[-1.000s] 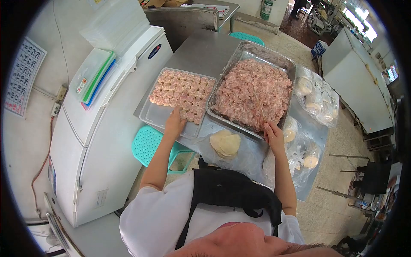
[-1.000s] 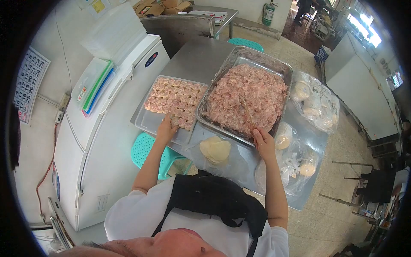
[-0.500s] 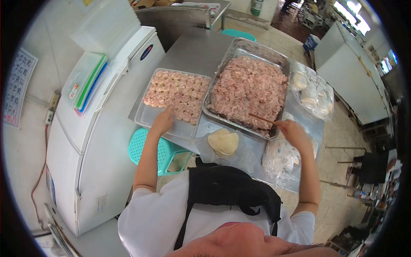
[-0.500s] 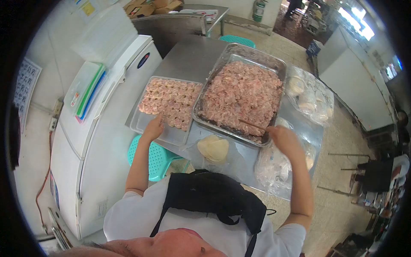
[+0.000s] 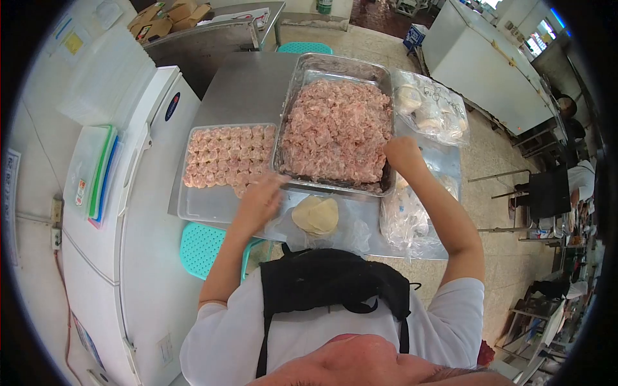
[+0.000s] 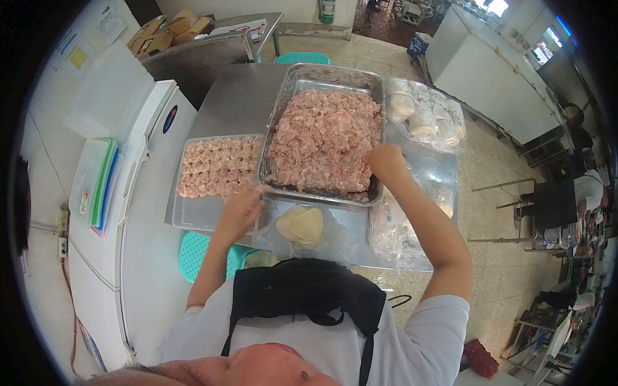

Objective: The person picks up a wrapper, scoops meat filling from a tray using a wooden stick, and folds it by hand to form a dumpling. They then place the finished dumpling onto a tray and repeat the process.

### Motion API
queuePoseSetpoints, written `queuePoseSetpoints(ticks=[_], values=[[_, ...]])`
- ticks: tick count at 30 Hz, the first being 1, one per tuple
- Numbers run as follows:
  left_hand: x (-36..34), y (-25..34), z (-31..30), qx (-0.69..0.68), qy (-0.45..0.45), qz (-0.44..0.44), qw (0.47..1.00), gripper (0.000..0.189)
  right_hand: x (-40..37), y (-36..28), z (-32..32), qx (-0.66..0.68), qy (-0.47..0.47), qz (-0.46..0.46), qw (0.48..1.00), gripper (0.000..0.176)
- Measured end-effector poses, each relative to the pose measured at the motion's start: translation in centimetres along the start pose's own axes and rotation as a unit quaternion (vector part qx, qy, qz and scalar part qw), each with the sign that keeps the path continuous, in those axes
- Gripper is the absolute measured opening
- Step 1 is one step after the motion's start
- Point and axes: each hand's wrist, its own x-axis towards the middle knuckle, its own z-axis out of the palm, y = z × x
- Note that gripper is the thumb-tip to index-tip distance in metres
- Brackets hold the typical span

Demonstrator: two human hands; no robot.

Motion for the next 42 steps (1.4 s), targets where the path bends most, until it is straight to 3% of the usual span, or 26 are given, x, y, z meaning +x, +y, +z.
queuePoseSetpoints(ticks=[3,6,10,16,19,21,22,24,25,27,28,30,31,33,34,36,37,39,40,42], values=[[-0.1,0.2,4.7,-0.032,-0.074,0.118,0.99,0.034,-2.8,-0.7,-0.9,0.045,-0.005,-0.015,0.999,0.011],[0.0,1.2,6.8,-0.102,-0.151,0.116,0.976,0.032,-5.4,-1.2,-2.5,0.068,-0.015,-0.043,0.997,0.013],[-0.1,1.2,8.0,-0.084,-0.125,0.162,0.975,0.03,-8.1,-2.5,-3.4,0.138,-0.012,-0.057,0.989,0.014],[0.6,0.0,7.9,-0.091,-0.182,0.102,0.974,0.018,-9.7,-4.3,-2.6,0.218,-0.012,0.003,0.976,0.024],[0.8,-0.5,8.0,-0.132,-0.099,0.103,0.981,0.017,-9.7,-3.8,-1.7,0.275,-0.032,0.027,0.961,0.034],[1.0,-0.5,7.9,-0.285,-0.053,-0.046,0.956,0.019,-9.6,-3.5,-1.1,0.48,-0.019,0.043,0.876,0.037],[1.2,-0.6,7.6,-0.284,-0.051,-0.048,0.956,0.019,-9.4,-3.6,-0.9,0.48,-0.02,0.039,0.876,0.037],[2.2,-0.6,6.6,-0.379,-0.081,-0.174,0.905,0.022,-8.7,-4.2,-0.7,0.633,-0.039,0.08,0.769,0.037],[2.5,-0.2,6.6,-0.38,-0.076,-0.177,0.905,0.022,-8.3,-4.5,-0.8,0.633,-0.041,0.075,0.77,0.037],[3.5,1.2,7.2,-0.452,-0.03,-0.217,0.864,0.027,-7.4,-5.0,-1.1,0.749,-0.034,0.126,0.649,0.035],[4.1,1.7,7.3,-0.453,-0.026,-0.22,0.864,0.027,-7.0,-5.2,-1.4,0.749,-0.037,0.122,0.65,0.035],[5.6,2.6,7.3,-0.612,0.028,-0.253,0.749,0.036,-6.2,-5.7,-2.4,0.807,-0.019,0.184,0.561,0.034],[6.4,3.0,7.2,-0.613,0.031,-0.254,0.748,0.036,-5.8,-6.0,-3.0,0.807,-0.021,0.182,0.562,0.034],[8.0,4.2,6.8,-0.725,0.068,-0.238,0.642,0.045,-5.1,-6.8,-4.2,0.843,0.025,0.169,0.51,0.033],[8.7,4.9,6.6,-0.727,0.068,-0.238,0.641,0.045,-4.7,-7.6,-4.4,0.842,0.024,0.169,0.512,0.033],[10.1,6.1,6.1,-0.809,0.1,-0.195,0.545,0.059,-3.9,-8.9,-4.2,0.814,0.054,0.179,0.549,0.029],[10.6,5.9,5.6,-0.81,0.1,-0.193,0.544,0.059,-3.6,-9.1,-3.6,0.813,0.055,0.179,0.551,0.029],[11.3,5.4,4.6,-0.841,0.121,-0.205,0.486,0.072,-3.4,-9.3,-2.3,0.566,0.255,0.045,0.782,0.026],[11.4,4.4,4.7,-0.842,0.121,-0.203,0.485,0.072,-3.9,-8.3,-3.8,0.564,0.256,0.044,0.784,0.026],[11.4,1.4,6.0,-0.847,0.143,-0.177,0.481,0.08,-5.5,-6.2,-7.0,0.414,0.073,0.067,0.905,0.03]])
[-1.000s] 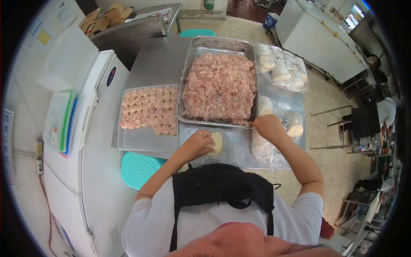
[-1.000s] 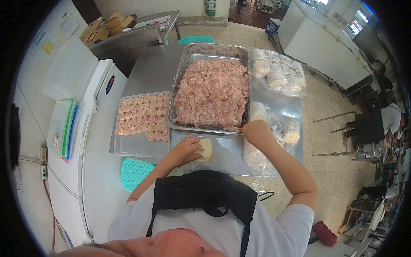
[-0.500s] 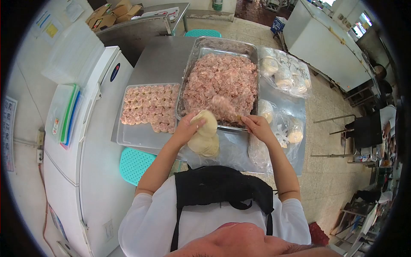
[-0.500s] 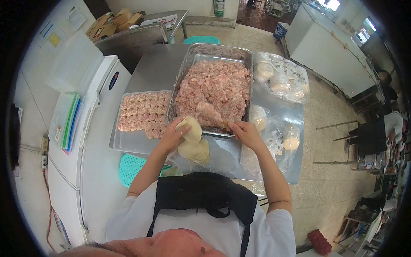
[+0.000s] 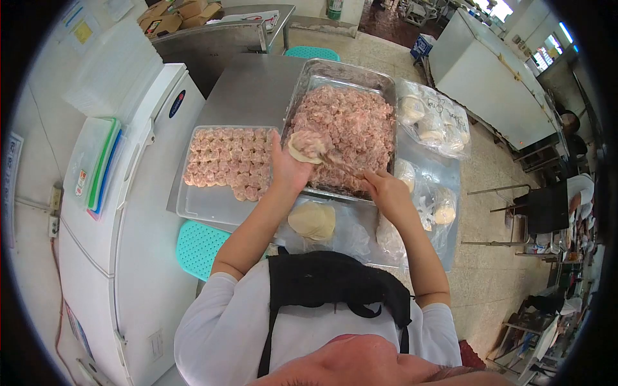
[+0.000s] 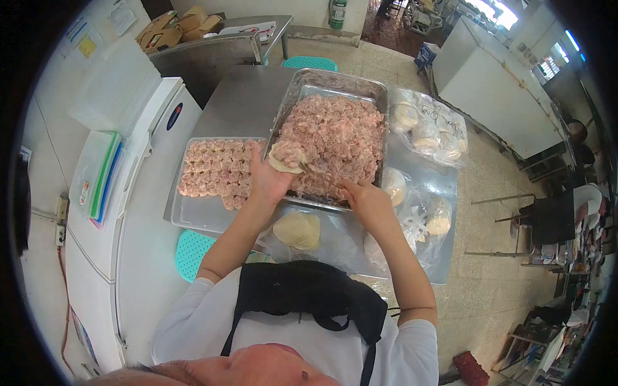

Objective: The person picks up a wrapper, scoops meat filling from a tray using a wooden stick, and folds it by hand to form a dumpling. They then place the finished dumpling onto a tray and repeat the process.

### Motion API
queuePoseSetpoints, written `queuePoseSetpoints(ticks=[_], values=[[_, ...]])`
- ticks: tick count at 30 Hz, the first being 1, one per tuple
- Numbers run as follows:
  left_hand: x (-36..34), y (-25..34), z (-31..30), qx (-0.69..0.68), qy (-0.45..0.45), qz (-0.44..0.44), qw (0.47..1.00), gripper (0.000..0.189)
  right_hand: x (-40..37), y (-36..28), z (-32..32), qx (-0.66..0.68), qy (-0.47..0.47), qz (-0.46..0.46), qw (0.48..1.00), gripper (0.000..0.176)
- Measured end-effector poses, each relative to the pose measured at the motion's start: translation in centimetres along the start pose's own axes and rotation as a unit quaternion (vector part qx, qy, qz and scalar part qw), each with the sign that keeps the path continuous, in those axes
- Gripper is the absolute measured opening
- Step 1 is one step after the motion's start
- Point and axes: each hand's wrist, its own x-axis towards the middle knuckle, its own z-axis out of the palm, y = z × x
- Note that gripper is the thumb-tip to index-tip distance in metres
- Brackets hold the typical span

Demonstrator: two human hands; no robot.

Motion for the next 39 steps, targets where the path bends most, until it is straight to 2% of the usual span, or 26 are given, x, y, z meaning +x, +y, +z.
queuePoseSetpoints(ticks=[1,4,5,8,10,12,13,14,15,17,19,20,22,23,24,25,27,28,30,32,34,35,36,37,38,39], values=[[0.4,0.1,-0.1,0.007,0.052,0.024,0.998,0.08,-0.1,-0.8,-0.5,-0.001,0.001,0.001,1.0,0.03],[-0.6,-0.3,1.4,0.032,0.009,-0.01,0.999,0.081,-0.2,-2.0,0.2,0.051,0.063,0.017,0.997,0.027],[-1.3,-0.3,2.5,0.032,0.006,-0.014,0.999,0.081,0.0,-1.2,1.7,0.094,0.082,-0.004,0.992,0.026],[-4.2,-0.2,6.1,0.119,-0.054,-0.019,0.991,0.08,-0.3,-0.9,1.6,0.164,0.13,-0.043,0.977,0.026],[-5.6,-0.3,7.0,0.212,-0.177,0.019,0.961,0.077,-1.1,-0.4,1.7,0.2,0.163,-0.05,0.965,0.025],[-6.4,-0.3,8.1,0.211,-0.193,-0.01,0.958,0.075,-1.6,0.5,2.3,0.435,0.073,0.024,0.897,0.022],[-6.6,-0.3,8.5,0.204,-0.204,-0.033,0.957,0.072,-1.9,0.5,2.2,0.438,0.081,0.025,0.895,0.022],[-6.5,-0.1,8.5,0.211,-0.208,-0.037,0.954,0.072,-2.3,0.5,2.0,0.492,0.045,0.045,0.868,0.02],[-6.3,0.2,8.3,0.165,-0.192,-0.063,0.965,0.066,-2.6,0.4,1.8,0.544,0.008,0.062,0.837,0.019],[-5.5,0.1,7.5,0.128,-0.179,-0.092,0.971,0.061,-3.0,1.2,2.5,0.56,-0.001,0.048,0.827,0.018],[-5.0,-0.6,5.2,0.162,-0.049,-0.046,0.985,0.046,-3.3,2.3,3.3,0.577,-0.013,0.036,0.816,0.018],[-4.8,-1.1,4.0,0.168,-0.051,-0.048,0.983,0.046,-3.5,2.8,3.6,0.588,-0.013,0.044,0.808,0.02],[-4.6,-2.1,1.4,0.367,-0.075,0.023,0.927,0.04,-4.0,3.7,3.6,0.602,-0.012,0.05,0.797,0.026],[-4.5,-2.7,-0.7,0.512,-0.099,0.042,0.852,0.035,-4.2,4.2,3.5,0.599,-0.005,0.06,0.798,0.028],[-4.7,-3.1,-2.2,0.642,-0.12,0.06,0.755,0.031,-4.3,4.6,3.4,0.596,0.001,0.071,0.8,0.029],[-5.7,-3.4,-1.7,0.644,-0.121,0.06,0.753,0.031,-4.5,5.0,3.4,0.598,0.004,0.07,0.798,0.029],[-7.2,-4.2,-0.3,0.753,-0.299,0.006,0.587,0.025,-4.6,5.6,3.1,0.585,0.0,0.109,0.803,0.032],[-7.3,-4.3,0.2,0.753,-0.302,0.006,0.585,0.025,-4.8,5.6,2.8,0.586,0.003,0.109,0.803,0.032],[-7.4,-4.4,0.8,0.694,-0.281,-0.05,0.661,0.023,-4.9,5.6,1.9,0.541,-0.009,0.123,0.832,0.035],[-6.2,-4.5,0.0,0.678,-0.283,-0.012,0.678,0.023,-5.0,5.7,1.9,0.525,-0.011,0.116,0.843,0.036],[-5.1,-4.3,-0.4,0.647,-0.185,0.022,0.739,0.025,-5.1,5.7,1.9,0.51,-0.016,0.109,0.853,0.037],[-4.4,-4.4,-0.5,0.647,-0.182,0.022,0.74,0.025,-5.0,5.6,1.9,0.496,-0.023,0.102,0.862,0.035],[-3.5,-4.8,-0.7,0.492,-0.117,-0.016,0.863,0.029,-4.9,5.4,2.0,0.482,-0.03,0.095,0.87,0.033],[-2.8,-4.9,-0.4,0.314,-0.048,-0.053,0.947,0.034,-4.6,5.4,2.4,0.481,-0.033,0.094,0.871,0.033],[-2.2,-4.9,-0.2,0.312,-0.046,-0.051,0.948,0.034,-4.2,5.4,3.3,0.342,0.022,0.018,0.939,0.031],[-1.8,-4.9,0.3,0.24,-0.032,-0.069,0.968,0.04,-3.8,4.8,3.3,0.192,0.076,-0.059,0.977,0.029]])
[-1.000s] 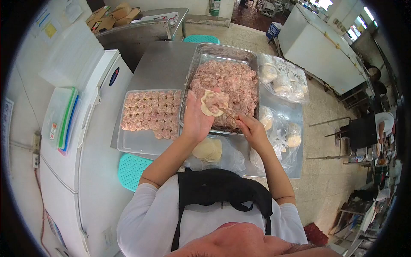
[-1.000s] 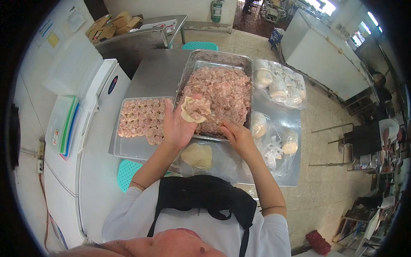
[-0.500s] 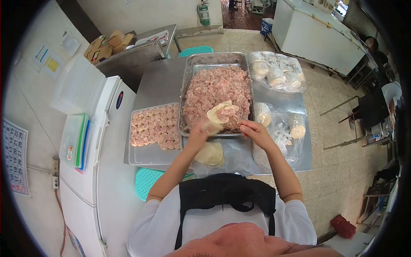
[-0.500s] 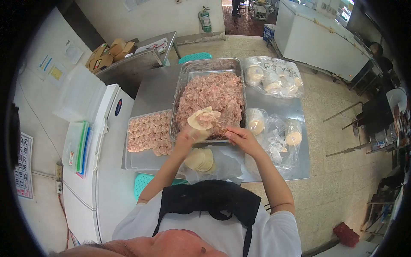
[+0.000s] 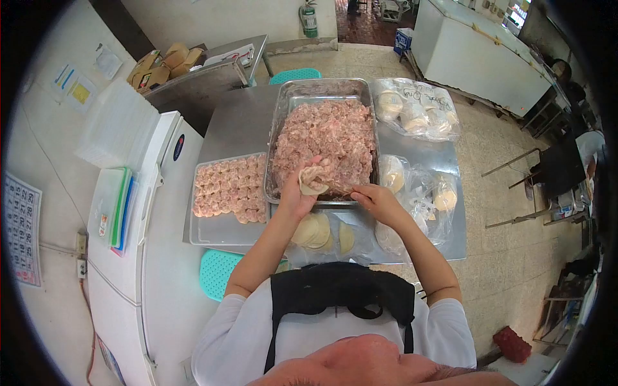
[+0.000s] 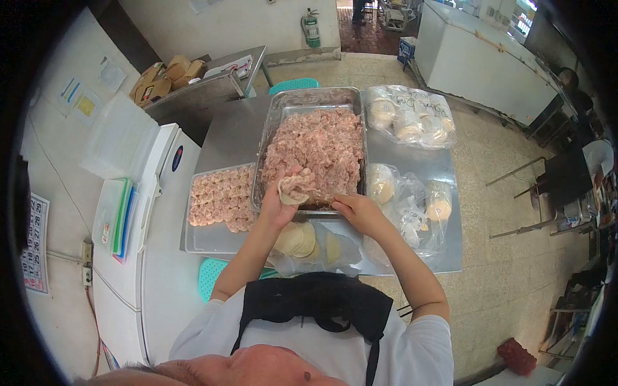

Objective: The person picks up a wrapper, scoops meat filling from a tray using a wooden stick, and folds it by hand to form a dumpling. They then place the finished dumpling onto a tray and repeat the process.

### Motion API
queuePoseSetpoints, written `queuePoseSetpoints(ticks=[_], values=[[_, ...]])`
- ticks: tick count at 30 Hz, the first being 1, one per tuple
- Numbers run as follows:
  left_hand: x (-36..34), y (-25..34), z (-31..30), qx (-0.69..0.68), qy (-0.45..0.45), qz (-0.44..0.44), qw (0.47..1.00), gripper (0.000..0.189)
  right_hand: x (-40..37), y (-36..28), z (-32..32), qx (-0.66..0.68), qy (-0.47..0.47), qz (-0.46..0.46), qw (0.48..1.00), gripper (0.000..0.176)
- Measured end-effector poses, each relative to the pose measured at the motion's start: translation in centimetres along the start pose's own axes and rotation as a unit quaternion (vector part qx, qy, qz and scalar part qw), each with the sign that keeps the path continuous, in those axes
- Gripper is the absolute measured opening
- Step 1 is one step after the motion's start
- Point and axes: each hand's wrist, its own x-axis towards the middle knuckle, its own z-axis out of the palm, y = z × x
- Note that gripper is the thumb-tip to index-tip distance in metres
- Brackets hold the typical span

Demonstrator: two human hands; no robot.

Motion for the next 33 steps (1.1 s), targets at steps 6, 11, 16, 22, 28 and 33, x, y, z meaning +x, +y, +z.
queuePoseSetpoints(ticks=[6,11,16,22,28,33], values=[[0.0,0.7,0.4,-0.14,0.035,-0.019,0.989,0.051,1.7,-3.8,-1.6,-0.253,-0.03,0.045,0.966,0.027],[0.6,2.1,0.6,-0.181,0.075,-0.003,0.981,0.051,2.0,-3.2,-0.1,-0.241,-0.026,0.01,0.97,0.023],[1.7,2.5,-2.8,-0.154,0.128,0.016,0.98,0.052,3.5,-6.6,-3.0,-0.307,-0.093,0.04,0.946,0.022],[1.9,1.7,-2.4,-0.161,0.101,0.005,0.982,0.053,3.3,0.2,1.3,-0.265,-0.028,0.062,0.962,0.019],[1.9,1.8,-3.8,-0.173,0.08,-0.04,0.981,0.056,2.3,-4.0,-0.9,-0.326,-0.127,0.17,0.921,0.021],[0.7,3.2,-0.4,-0.162,0.082,-0.033,0.983,0.061,2.1,-3.8,0.5,-0.241,-0.061,0.019,0.968,0.022]])
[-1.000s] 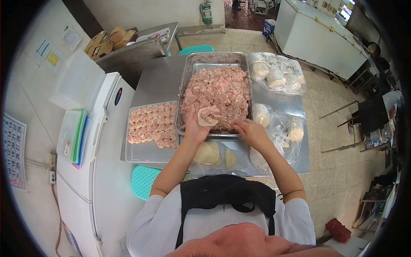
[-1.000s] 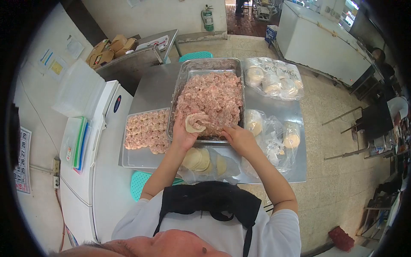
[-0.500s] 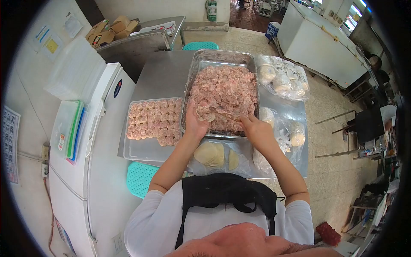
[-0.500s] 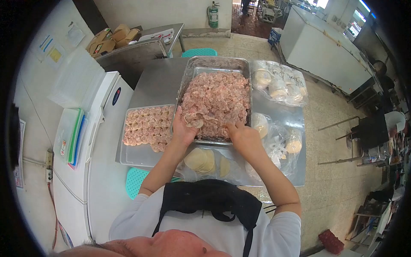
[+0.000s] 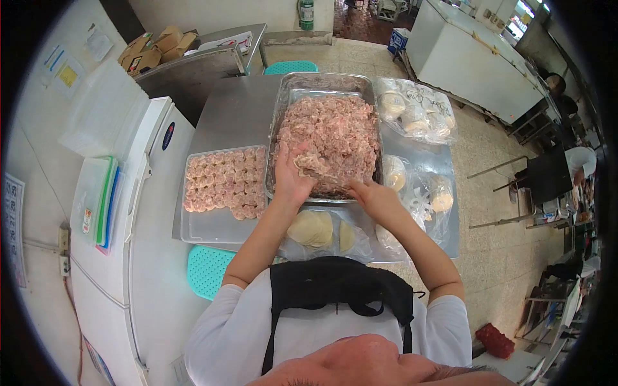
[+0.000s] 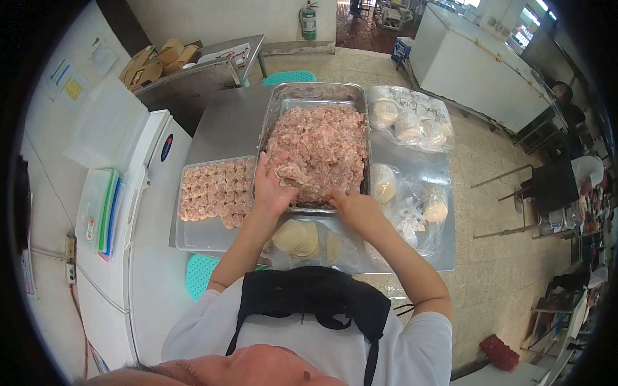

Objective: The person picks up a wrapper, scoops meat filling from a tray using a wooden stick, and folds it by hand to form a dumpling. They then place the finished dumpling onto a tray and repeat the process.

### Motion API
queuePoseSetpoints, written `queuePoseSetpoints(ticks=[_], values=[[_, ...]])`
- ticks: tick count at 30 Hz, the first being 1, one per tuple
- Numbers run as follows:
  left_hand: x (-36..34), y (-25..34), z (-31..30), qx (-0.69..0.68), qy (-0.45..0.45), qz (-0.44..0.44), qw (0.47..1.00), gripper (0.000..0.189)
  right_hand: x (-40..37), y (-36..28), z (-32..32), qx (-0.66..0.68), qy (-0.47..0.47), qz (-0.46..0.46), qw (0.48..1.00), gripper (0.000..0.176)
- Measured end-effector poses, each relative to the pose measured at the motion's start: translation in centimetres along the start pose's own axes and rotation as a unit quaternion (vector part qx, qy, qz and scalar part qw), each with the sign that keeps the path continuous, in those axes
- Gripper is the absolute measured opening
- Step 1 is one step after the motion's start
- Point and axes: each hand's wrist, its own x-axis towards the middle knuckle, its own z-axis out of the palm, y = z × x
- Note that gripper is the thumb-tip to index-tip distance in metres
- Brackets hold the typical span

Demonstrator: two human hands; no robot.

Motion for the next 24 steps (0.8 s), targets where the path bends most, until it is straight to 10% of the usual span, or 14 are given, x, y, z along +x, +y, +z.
queuePoseSetpoints(ticks=[4,11,14,17,19,24], values=[[0.1,0.5,-0.5,-0.012,0.018,0.007,1.0,0.057,0.0,-2.9,-5.7,-0.095,-0.036,0.027,0.994,0.024],[-1.5,0.5,0.2,-0.075,0.002,0.046,0.996,0.046,0.6,-0.1,-5.0,0.126,0.051,-0.03,0.99,0.026],[-2.9,0.8,0.3,0.17,-0.113,0.084,0.975,0.048,0.7,0.9,-6.4,0.239,-0.004,0.044,0.97,0.028],[-4.6,1.2,2.1,0.442,-0.107,0.033,0.89,0.067,-0.1,0.6,-8.7,0.27,-0.099,0.065,0.956,0.029],[-4.0,0.9,2.9,0.625,-0.229,0.34,0.664,0.066,-0.7,0.6,-9.2,0.272,-0.115,0.034,0.955,0.029],[-4.4,1.9,3.8,0.695,-0.272,0.15,0.649,0.046,-1.3,1.3,-7.1,0.281,-0.054,-0.087,0.954,0.026]])
